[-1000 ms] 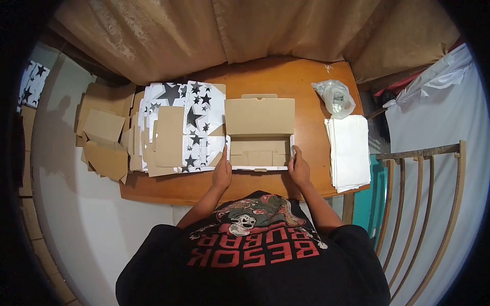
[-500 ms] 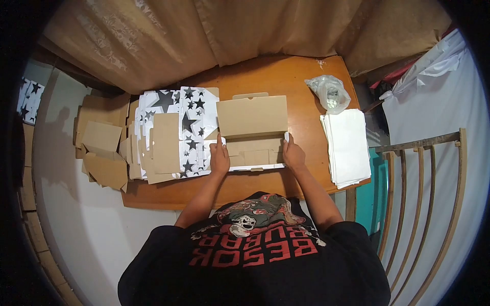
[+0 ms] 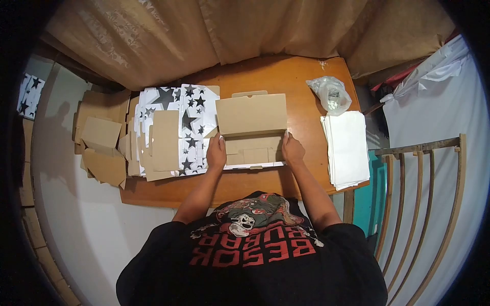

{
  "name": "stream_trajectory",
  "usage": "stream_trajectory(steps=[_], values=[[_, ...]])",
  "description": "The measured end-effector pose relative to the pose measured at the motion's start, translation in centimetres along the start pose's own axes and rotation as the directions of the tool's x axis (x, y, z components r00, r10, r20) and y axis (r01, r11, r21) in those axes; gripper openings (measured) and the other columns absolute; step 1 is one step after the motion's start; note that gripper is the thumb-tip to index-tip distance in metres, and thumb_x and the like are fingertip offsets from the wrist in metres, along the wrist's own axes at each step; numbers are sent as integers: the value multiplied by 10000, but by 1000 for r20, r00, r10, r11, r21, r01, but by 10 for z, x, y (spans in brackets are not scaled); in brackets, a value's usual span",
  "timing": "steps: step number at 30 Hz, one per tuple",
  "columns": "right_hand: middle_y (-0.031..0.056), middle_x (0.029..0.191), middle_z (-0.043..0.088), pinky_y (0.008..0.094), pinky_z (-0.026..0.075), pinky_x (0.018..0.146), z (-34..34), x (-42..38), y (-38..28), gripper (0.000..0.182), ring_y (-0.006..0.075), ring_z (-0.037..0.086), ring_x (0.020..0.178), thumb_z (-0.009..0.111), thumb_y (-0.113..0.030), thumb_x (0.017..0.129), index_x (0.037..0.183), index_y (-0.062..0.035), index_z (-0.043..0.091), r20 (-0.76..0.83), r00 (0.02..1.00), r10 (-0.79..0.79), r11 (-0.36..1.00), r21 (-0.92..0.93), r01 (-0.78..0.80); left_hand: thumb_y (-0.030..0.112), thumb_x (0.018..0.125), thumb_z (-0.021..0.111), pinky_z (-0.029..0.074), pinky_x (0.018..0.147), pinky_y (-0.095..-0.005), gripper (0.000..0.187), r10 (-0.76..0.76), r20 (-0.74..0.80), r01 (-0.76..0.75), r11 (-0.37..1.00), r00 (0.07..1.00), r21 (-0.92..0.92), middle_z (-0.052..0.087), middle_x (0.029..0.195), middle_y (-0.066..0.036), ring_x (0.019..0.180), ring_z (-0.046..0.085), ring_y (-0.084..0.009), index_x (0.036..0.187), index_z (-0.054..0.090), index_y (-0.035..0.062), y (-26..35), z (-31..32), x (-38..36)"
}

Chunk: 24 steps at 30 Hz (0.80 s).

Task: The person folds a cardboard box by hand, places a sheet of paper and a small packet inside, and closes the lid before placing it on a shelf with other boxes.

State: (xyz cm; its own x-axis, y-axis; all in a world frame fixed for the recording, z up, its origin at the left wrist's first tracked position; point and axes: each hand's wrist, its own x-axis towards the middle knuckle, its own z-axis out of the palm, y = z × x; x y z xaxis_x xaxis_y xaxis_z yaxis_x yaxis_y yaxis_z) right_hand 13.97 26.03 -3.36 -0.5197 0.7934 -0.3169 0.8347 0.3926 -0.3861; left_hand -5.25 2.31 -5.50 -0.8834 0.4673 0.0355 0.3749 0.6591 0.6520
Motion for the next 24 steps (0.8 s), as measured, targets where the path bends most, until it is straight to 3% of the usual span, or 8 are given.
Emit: stream_trajectory(steps=[7,9,13,19,21,22,23,24], values=[[298,1036,735,591,546,886,4,-2,-3,553,489,709,997,298,-465,1114,1365,-78,603,15,1000,19,1000,7,-19,259,1081,522,546,860,-488,366,30,-41,-30,1000,999,-7,641,1118,-168,1030,665,-397,1366,609,47,-2,2,-1],[300,1034,734,592,544,886,0,-5,-5,545,490,708,995,304,-460,1114,1377,-79,590,-9,1000,26,999,21,-25,214,1048,580,537,840,-439,370,-54,-4,53,993,999,-107,648,1078,-166,947,664,-345,1363,639,28,-2,-1,0],[302,1040,732,591,536,891,5,-15,6,527,493,707,985,326,-442,1111,1418,-77,550,-41,999,-1,996,86,4,190,1034,605,533,813,-394,367,10,-38,-16,985,999,-174,638,1028,-140,894,652,-283,1358,652,22,-18,2,-13],[297,1134,720,568,534,927,13,-33,24,518,452,711,1053,374,-412,1106,1442,-47,523,3,999,-38,991,128,37,144,1016,623,527,815,-359,410,-35,132,59,982,991,-179,620,1049,-137,925,640,-262,1408,617,24,-19,-8,-36],[302,1189,690,554,525,948,14,-37,25,494,456,685,1095,416,-383,1099,1444,-47,524,-64,995,-75,971,222,87,104,975,664,510,888,-386,427,189,-126,-205,970,974,-130,622,1108,-134,1004,626,-293,1396,616,47,-14,-7,-33],[306,1244,661,540,515,970,14,-38,25,474,460,659,1138,459,-354,1091,1447,-47,524,-133,986,-103,940,312,140,104,975,664,510,888,-386,427,194,-132,-211,969,972,-128,622,1108,-134,1004,626,-293,1396,616,47,-11,-10,-33],[306,1244,661,540,515,970,14,-41,25,474,460,659,1138,459,-354,1091,1447,-47,524,-139,985,-104,938,315,143,100,962,670,484,948,-426,423,287,-171,-304,948,943,-89,626,1139,-144,1059,611,-326,1379,618,56,-7,-14,-37],[285,1271,631,533,493,998,10,-49,25,461,461,619,1169,525,-309,1064,1444,-48,523,-263,950,-169,933,267,240,96,948,676,459,1007,-466,419,376,-203,-392,918,904,-49,630,1169,-153,1115,596,-358,1362,620,65,1,-21,-43]])
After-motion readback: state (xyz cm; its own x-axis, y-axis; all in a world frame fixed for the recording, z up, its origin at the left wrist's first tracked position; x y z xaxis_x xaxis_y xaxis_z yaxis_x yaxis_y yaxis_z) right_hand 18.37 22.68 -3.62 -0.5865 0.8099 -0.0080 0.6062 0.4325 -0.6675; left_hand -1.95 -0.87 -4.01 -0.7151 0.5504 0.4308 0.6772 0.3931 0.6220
